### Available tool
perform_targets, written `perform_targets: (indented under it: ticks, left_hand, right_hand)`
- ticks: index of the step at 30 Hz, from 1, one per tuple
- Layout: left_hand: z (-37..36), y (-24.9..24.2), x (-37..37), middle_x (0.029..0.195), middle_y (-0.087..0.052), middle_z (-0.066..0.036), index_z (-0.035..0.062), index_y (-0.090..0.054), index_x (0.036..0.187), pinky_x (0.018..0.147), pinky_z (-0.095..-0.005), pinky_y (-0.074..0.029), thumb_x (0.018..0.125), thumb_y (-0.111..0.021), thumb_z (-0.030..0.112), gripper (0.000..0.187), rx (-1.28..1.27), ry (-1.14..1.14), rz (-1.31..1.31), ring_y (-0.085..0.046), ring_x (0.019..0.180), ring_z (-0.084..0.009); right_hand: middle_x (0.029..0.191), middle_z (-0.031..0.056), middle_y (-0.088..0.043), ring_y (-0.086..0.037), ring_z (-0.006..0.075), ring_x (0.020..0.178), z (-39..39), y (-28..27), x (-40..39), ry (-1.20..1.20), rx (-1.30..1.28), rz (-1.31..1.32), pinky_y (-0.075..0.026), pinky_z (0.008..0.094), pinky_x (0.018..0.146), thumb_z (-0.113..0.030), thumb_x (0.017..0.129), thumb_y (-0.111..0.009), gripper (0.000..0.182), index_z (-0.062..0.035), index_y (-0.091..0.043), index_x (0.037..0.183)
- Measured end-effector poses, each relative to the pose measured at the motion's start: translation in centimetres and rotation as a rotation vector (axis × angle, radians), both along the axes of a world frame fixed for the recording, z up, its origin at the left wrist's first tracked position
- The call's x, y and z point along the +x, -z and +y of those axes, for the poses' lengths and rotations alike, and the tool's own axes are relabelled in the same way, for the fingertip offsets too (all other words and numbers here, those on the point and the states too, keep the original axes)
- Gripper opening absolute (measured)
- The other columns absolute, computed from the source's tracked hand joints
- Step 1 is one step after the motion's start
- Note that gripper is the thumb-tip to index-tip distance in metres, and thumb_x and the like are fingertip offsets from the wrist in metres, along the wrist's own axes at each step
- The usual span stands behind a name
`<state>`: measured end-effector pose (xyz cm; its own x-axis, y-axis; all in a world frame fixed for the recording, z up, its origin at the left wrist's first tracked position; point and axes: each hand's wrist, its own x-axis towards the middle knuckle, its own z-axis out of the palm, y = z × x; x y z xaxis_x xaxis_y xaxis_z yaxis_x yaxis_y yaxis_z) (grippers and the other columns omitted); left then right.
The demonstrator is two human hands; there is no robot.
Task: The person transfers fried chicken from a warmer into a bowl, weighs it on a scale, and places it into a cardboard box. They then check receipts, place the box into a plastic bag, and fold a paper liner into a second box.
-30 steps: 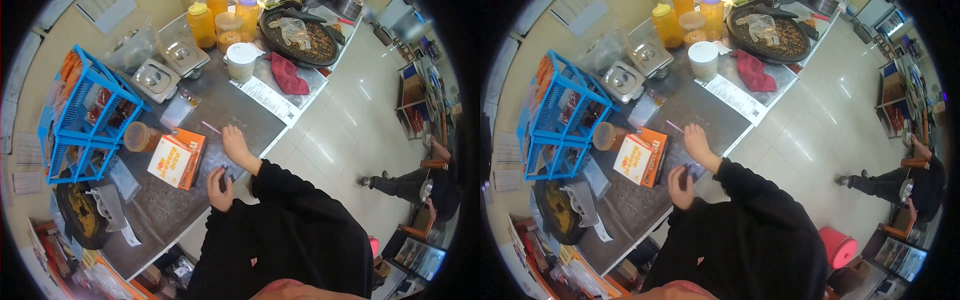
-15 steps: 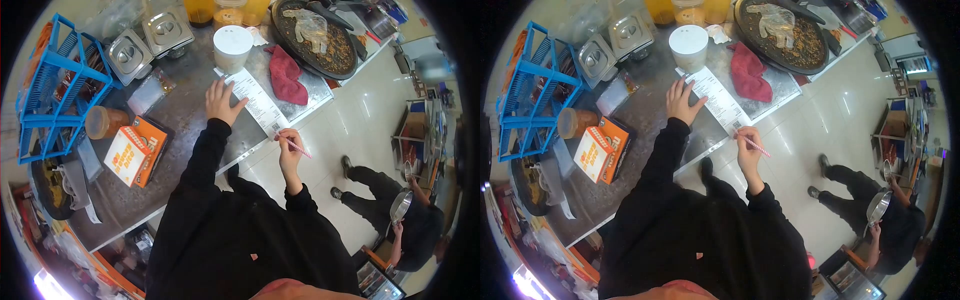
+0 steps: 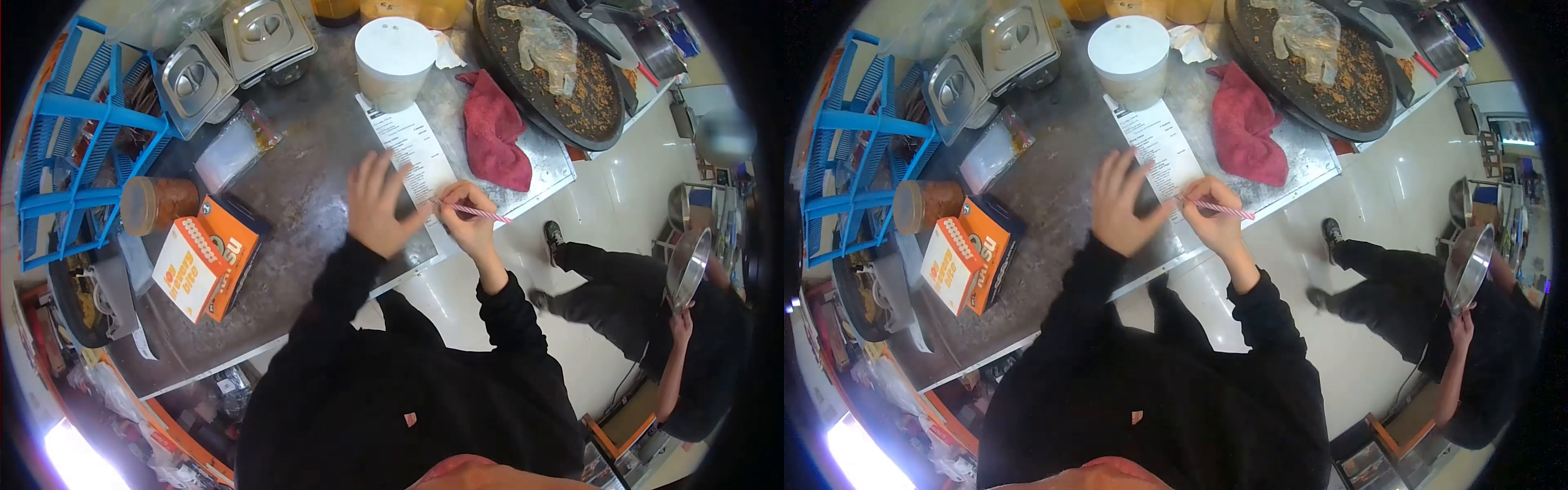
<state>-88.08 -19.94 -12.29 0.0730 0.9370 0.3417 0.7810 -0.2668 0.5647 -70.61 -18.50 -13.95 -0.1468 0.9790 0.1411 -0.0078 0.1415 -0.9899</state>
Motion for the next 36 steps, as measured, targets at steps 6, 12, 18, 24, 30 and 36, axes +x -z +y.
perform_targets:
  ticks: [6,12,18,24,30,36]
  left_hand:
    - [-1.9,0.3,1.4,0.137,-0.037,-0.013,0.0078,-0.044,0.127,0.103,-0.0541,-0.020,0.057,-0.077,0.043,0.085,-0.153,-0.063,0.004,-0.032,0.128,-0.0349]
    - [-1.9,0.1,1.4,0.138,-0.037,-0.013,0.0059,-0.042,0.129,0.103,-0.0535,-0.019,0.057,-0.077,0.045,0.089,-0.164,-0.060,-0.010,-0.031,0.128,-0.0345]
    - [-4.3,-0.4,0.2,0.134,-0.038,-0.020,0.0035,-0.042,0.129,0.101,-0.0486,-0.029,0.063,-0.078,0.028,0.078,-0.032,-0.044,-0.271,-0.037,0.123,-0.0355]
    - [-14.5,-4.4,-5.8,0.137,-0.029,-0.022,0.0037,-0.024,0.137,0.106,-0.0477,-0.020,0.065,-0.073,0.012,0.087,0.477,-0.521,-0.156,-0.027,0.129,-0.0354]
    - [-17.1,-3.6,-17.4,0.147,-0.013,-0.018,0.0035,-0.004,0.143,0.110,-0.0423,-0.015,0.083,-0.057,0.028,0.084,0.455,-0.843,-0.764,-0.019,0.134,-0.0306]
    - [-17.7,-1.3,-20.1,0.146,-0.018,-0.017,-0.0020,-0.015,0.141,0.108,-0.0380,-0.020,0.094,-0.042,0.036,0.066,0.211,-0.780,-0.800,-0.024,0.133,-0.0269]
  right_hand:
    - [0.078,0.0103,-0.058,-0.055,0.0160,0.065,-0.1,-0.6,0.1,-0.113,0.229,-0.254,-0.042,0.0245,0.057,0.007,0.065,-0.060,0.011,-0.0003,-0.052,0.069]
    - [0.083,0.0147,-0.056,-0.055,0.0190,0.072,-0.3,0.4,-0.4,0.237,0.203,-0.192,-0.043,0.0244,0.061,0.010,0.068,-0.056,0.013,-0.0003,-0.050,0.074]
    - [0.088,0.0179,-0.055,-0.055,0.0262,0.077,0.1,-3.7,-1.0,0.187,0.546,-0.573,-0.045,0.0301,0.070,0.013,0.071,-0.052,0.019,0.0005,-0.049,0.085]
    - [0.085,0.0171,-0.053,-0.058,0.0305,0.081,-1.9,-4.4,-7.4,-0.238,0.183,-1.155,-0.050,0.0360,0.064,-0.010,0.080,-0.055,0.029,0.0003,-0.048,0.106]
    - [0.109,0.0222,-0.047,-0.054,0.0387,0.093,-4.8,-8.0,-14.4,-0.324,0.175,-0.950,-0.045,0.0443,0.078,-0.031,0.084,-0.059,0.057,0.0007,-0.037,0.126]
    - [0.119,0.0238,-0.046,-0.041,0.0398,0.111,-8.5,-4.3,-24.2,-0.319,0.320,-0.436,-0.031,0.0479,0.094,-0.036,0.085,-0.058,0.069,-0.0025,-0.029,0.137]
